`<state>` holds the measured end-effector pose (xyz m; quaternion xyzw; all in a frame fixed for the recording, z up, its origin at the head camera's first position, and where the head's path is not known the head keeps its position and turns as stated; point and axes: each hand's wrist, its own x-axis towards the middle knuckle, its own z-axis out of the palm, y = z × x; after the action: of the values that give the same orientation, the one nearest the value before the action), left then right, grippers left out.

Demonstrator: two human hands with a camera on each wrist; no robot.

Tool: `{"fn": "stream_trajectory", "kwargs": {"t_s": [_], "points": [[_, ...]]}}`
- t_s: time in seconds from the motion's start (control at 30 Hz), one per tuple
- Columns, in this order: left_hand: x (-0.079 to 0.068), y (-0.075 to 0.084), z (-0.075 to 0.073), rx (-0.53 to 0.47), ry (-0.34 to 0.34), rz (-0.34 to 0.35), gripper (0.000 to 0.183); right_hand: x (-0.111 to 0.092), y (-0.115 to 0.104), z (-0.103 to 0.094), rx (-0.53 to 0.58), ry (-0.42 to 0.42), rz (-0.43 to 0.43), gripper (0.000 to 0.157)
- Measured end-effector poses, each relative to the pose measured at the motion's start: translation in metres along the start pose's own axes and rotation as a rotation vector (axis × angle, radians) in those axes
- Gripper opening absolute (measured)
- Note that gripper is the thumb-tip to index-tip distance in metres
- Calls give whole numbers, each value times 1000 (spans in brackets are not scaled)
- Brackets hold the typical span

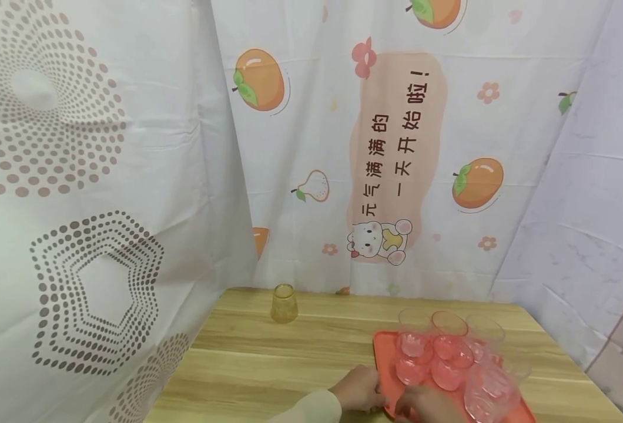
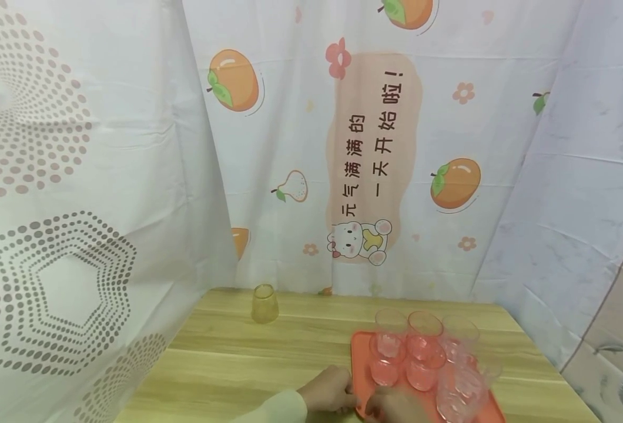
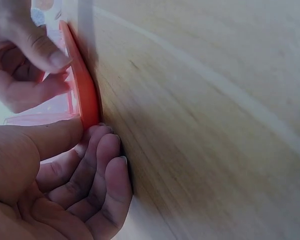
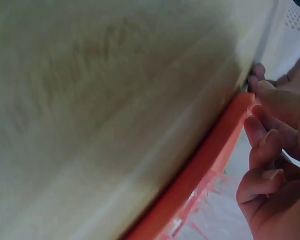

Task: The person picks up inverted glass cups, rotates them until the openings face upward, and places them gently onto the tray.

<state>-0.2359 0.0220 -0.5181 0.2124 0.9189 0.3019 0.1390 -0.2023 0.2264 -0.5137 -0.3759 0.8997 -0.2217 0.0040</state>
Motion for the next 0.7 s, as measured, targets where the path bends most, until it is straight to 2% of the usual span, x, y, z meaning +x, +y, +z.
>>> {"fn": "stream_trajectory", "kwargs": {"t_s": [0.13, 0.27, 0.37, 0.5, 0.6, 0.7], "points": [[0, 0, -2, 17, -14, 20, 38, -1, 2, 5, -26, 4, -77, 11], [1, 0, -4, 70, -29, 55, 38, -1, 0, 7, -29, 27, -44, 8], [3, -4, -5, 140, -23, 119, 40, 0, -1, 9, -56, 66, -41, 13], [5, -14, -6, 224, 31, 194, 46, 0, -2, 11, -82, 96, -34, 15], [4, -22, -8, 248, 76, 200, 48, 1, -2, 12, -49, 69, 22, 16], [2, -29, -17, 227, 102, 199, 47, 3, -4, 11, -12, 35, 77, 16]]}}
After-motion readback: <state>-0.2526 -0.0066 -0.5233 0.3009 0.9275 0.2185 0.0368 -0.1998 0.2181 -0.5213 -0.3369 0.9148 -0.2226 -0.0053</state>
